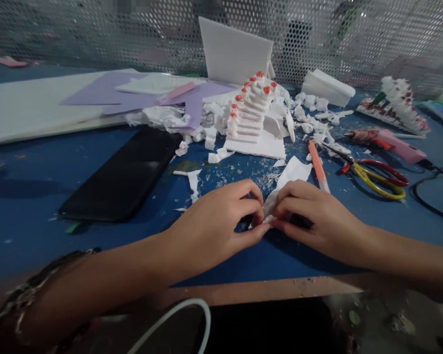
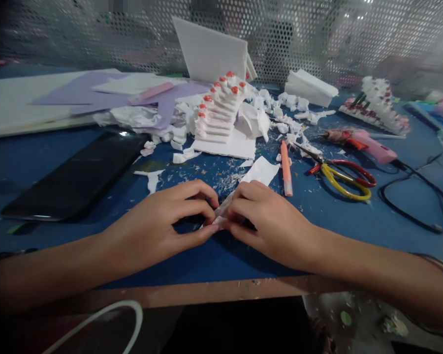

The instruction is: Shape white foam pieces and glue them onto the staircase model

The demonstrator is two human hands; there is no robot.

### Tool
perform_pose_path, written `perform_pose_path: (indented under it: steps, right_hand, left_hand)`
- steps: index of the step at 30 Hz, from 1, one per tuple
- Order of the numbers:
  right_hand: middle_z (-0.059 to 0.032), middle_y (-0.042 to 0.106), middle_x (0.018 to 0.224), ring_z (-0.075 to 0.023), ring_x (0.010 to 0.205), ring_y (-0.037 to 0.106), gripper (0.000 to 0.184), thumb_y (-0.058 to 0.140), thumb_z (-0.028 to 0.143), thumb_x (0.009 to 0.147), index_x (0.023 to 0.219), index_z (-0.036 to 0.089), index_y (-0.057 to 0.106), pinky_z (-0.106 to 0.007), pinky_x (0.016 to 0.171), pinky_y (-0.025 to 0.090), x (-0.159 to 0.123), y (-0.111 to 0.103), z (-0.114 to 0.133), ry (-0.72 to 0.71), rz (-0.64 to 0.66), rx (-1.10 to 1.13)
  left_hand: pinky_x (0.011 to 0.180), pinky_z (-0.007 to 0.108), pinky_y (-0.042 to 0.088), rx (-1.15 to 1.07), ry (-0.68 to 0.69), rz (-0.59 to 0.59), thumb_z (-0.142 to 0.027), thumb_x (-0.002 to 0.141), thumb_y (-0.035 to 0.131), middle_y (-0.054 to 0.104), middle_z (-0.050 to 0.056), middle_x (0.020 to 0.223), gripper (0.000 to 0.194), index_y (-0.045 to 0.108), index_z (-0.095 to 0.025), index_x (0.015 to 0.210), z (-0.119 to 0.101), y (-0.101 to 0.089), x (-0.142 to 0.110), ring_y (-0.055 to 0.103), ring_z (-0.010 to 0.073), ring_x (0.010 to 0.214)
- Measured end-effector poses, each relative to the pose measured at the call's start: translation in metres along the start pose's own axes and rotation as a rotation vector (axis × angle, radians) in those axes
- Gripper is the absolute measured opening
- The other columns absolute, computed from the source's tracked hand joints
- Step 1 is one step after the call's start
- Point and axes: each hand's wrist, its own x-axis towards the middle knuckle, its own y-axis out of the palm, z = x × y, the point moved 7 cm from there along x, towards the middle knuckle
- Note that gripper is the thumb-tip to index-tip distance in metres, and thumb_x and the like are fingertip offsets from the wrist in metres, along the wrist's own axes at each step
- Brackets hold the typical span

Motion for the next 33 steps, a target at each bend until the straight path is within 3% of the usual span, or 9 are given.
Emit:
perform_pose_path:
  steps: [11, 15, 19, 23, 28, 30, 33]
  right_hand:
    - [-0.0020, 0.050, 0.080, -0.0115, 0.078, 0.047, 0.004, 0.054, 0.020, 0.079, 0.077, 0.016, 0.054, -0.023, 0.069, 0.039, 0.004, 0.001, -0.003, 0.026, 0.040, 0.009]
    - [0.0005, 0.049, 0.075, -0.0093, 0.072, 0.046, 0.008, 0.057, 0.012, 0.072, 0.076, 0.016, 0.051, -0.021, 0.066, 0.039, 0.004, -0.001, -0.004, 0.059, 0.036, 0.020]
    - [-0.0013, 0.051, 0.082, -0.0107, 0.079, 0.048, 0.009, 0.052, 0.008, 0.074, 0.078, 0.016, 0.052, -0.022, 0.071, 0.039, 0.003, -0.001, 0.000, -0.012, 0.071, -0.008]
    - [-0.0042, 0.052, 0.093, -0.0132, 0.088, 0.049, 0.010, 0.051, 0.021, 0.081, 0.088, 0.018, 0.056, -0.025, 0.076, 0.040, 0.000, 0.000, 0.002, -0.067, 0.125, -0.037]
    - [-0.0043, 0.053, 0.092, -0.0138, 0.087, 0.050, 0.010, 0.052, 0.022, 0.081, 0.089, 0.017, 0.057, -0.026, 0.076, 0.041, 0.002, 0.001, 0.000, -0.061, 0.151, -0.063]
    - [-0.0046, 0.053, 0.091, -0.0140, 0.086, 0.050, 0.009, 0.051, 0.021, 0.081, 0.088, 0.017, 0.057, -0.026, 0.075, 0.041, 0.003, 0.001, 0.000, -0.069, 0.151, -0.064]
    - [-0.0053, 0.053, 0.090, -0.0140, 0.084, 0.050, 0.010, 0.050, 0.021, 0.082, 0.086, 0.015, 0.057, -0.026, 0.074, 0.042, 0.003, 0.001, 0.001, -0.083, 0.135, -0.077]
  left_hand:
    - [0.069, 0.024, 0.040, 0.020, -0.020, -0.028, -0.020, 0.075, 0.053, 0.050, 0.000, 0.093, 0.011, 0.053, -0.016, 0.064, 0.001, 0.001, 0.002, 0.052, 0.0109, 0.076]
    - [0.067, 0.025, 0.042, 0.009, -0.063, 0.018, -0.019, 0.074, 0.052, 0.049, 0.000, 0.096, 0.001, 0.052, -0.018, 0.074, 0.002, 0.001, 0.002, 0.051, 0.0105, 0.072]
    - [0.072, 0.028, 0.043, 0.021, -0.064, 0.091, -0.019, 0.074, 0.049, 0.046, 0.002, 0.107, 0.013, 0.052, -0.019, 0.087, 0.002, 0.002, 0.003, 0.052, 0.0111, 0.072]
    - [0.076, 0.029, 0.043, 0.049, 0.009, 0.092, -0.019, 0.072, 0.049, 0.046, 0.004, 0.109, 0.022, 0.054, -0.020, 0.093, 0.000, 0.001, 0.003, 0.053, 0.0156, 0.084]
    - [0.078, 0.030, 0.043, 0.100, 0.062, 0.096, -0.019, 0.074, 0.046, 0.048, 0.005, 0.106, 0.021, 0.055, -0.018, 0.092, 0.000, 0.005, 0.002, 0.053, 0.0176, 0.090]
    - [0.076, 0.030, 0.043, 0.126, 0.062, 0.083, -0.021, 0.076, 0.045, 0.049, 0.006, 0.106, 0.019, 0.056, -0.018, 0.091, -0.001, 0.002, 0.005, 0.053, 0.0178, 0.089]
    - [0.083, 0.036, 0.039, 0.208, 0.106, -0.035, -0.023, 0.079, 0.045, 0.053, 0.006, 0.104, 0.017, 0.058, -0.019, 0.088, -0.014, -0.016, 0.011, 0.051, 0.0203, 0.093]
